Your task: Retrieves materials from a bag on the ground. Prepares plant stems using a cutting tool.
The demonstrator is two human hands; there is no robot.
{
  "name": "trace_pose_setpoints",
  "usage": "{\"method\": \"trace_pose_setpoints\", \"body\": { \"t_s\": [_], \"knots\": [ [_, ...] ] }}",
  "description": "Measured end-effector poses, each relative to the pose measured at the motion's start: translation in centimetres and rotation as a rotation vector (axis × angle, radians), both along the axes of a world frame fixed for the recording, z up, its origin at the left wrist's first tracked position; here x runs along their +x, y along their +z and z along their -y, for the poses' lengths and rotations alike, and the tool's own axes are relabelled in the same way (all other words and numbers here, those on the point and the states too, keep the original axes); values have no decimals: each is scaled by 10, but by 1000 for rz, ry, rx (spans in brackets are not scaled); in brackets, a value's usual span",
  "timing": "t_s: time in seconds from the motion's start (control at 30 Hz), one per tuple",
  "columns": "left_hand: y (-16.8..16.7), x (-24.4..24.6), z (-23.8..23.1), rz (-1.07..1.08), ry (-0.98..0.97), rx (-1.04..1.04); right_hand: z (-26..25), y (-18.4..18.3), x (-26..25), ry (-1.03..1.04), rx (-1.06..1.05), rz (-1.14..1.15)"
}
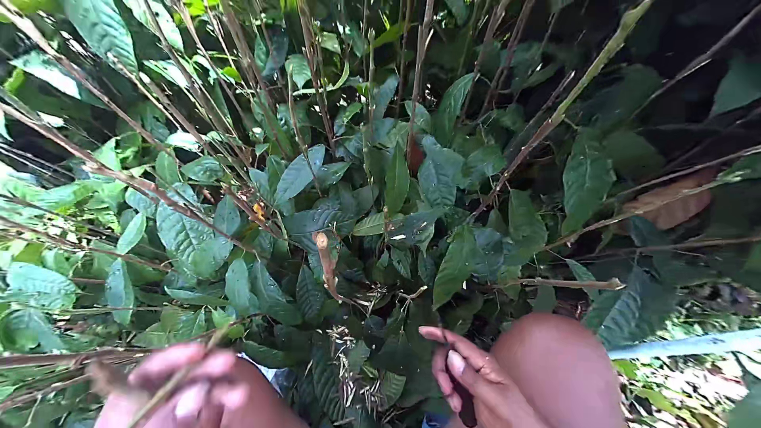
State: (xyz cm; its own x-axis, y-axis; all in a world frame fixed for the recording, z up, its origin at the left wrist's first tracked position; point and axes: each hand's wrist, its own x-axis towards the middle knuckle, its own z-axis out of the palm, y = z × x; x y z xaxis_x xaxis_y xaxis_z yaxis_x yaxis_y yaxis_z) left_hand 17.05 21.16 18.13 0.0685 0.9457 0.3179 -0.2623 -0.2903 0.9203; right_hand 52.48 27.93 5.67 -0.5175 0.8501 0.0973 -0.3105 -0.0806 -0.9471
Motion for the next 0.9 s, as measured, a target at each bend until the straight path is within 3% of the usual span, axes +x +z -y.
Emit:
{"method": "trace_pose_setpoints", "body": {
  "t_s": [0.1, 0.27, 0.37, 0.5, 0.73, 0.9],
  "knots": [
    [-3, 14, -64, -140, 257, 93, -2, -3, 11, -113, -76, -51],
    [-43, 33, -168, -427, 420, 152, -4, -6, 20, -114, -131, -133],
    [-63, 36, -201, -654, 470, 202, -5, -8, 27, -110, -122, -143],
    [-73, 38, -216, -770, 478, 255, -6, -9, 35, -114, -121, -165],
    [-88, 44, -213, -876, 465, 101, -8, -10, 36, -101, -130, -159],
    [-99, 48, -209, -843, 493, 100, -9, -7, 34, -82, -131, -142]
  ]
}}
